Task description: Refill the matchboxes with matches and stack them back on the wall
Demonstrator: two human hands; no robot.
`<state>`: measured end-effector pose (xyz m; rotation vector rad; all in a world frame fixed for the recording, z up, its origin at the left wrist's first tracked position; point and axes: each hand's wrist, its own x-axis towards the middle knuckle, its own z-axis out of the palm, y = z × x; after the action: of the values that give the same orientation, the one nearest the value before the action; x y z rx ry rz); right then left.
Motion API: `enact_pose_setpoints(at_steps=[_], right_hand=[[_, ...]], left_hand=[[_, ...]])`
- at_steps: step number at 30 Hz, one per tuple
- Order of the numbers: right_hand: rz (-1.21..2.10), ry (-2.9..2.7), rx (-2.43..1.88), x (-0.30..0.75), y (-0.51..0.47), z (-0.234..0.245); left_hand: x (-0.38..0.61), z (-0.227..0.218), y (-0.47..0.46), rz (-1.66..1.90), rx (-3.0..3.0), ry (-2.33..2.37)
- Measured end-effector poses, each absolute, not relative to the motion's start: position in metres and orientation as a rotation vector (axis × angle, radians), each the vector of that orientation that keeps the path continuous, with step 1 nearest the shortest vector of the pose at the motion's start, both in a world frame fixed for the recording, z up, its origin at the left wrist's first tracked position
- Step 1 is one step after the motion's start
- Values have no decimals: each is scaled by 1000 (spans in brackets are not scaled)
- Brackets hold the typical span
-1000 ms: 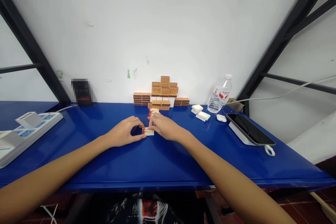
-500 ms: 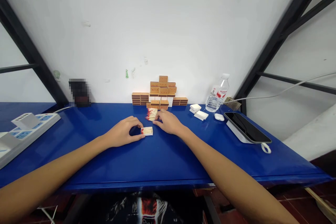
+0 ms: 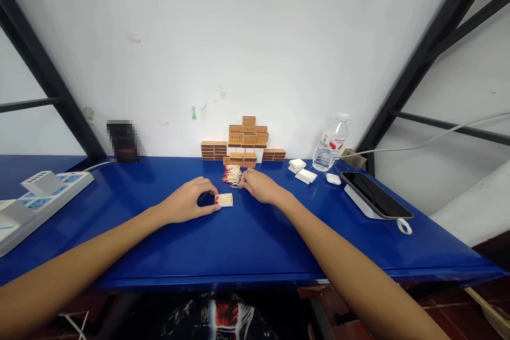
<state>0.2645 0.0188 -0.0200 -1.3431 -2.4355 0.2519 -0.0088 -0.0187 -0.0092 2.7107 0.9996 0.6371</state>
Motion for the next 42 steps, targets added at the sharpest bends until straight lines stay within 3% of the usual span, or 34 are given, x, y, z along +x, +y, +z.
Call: enact_pose_setpoints(at_steps=[10,42], right_hand=[[438,-2508,-1017,244,-12,-3],[353,-2504,-904,232,-25,0]], left_hand=[[-9,-9,-19,631,2713,1005],[-9,-10,-18,634,2717,990]])
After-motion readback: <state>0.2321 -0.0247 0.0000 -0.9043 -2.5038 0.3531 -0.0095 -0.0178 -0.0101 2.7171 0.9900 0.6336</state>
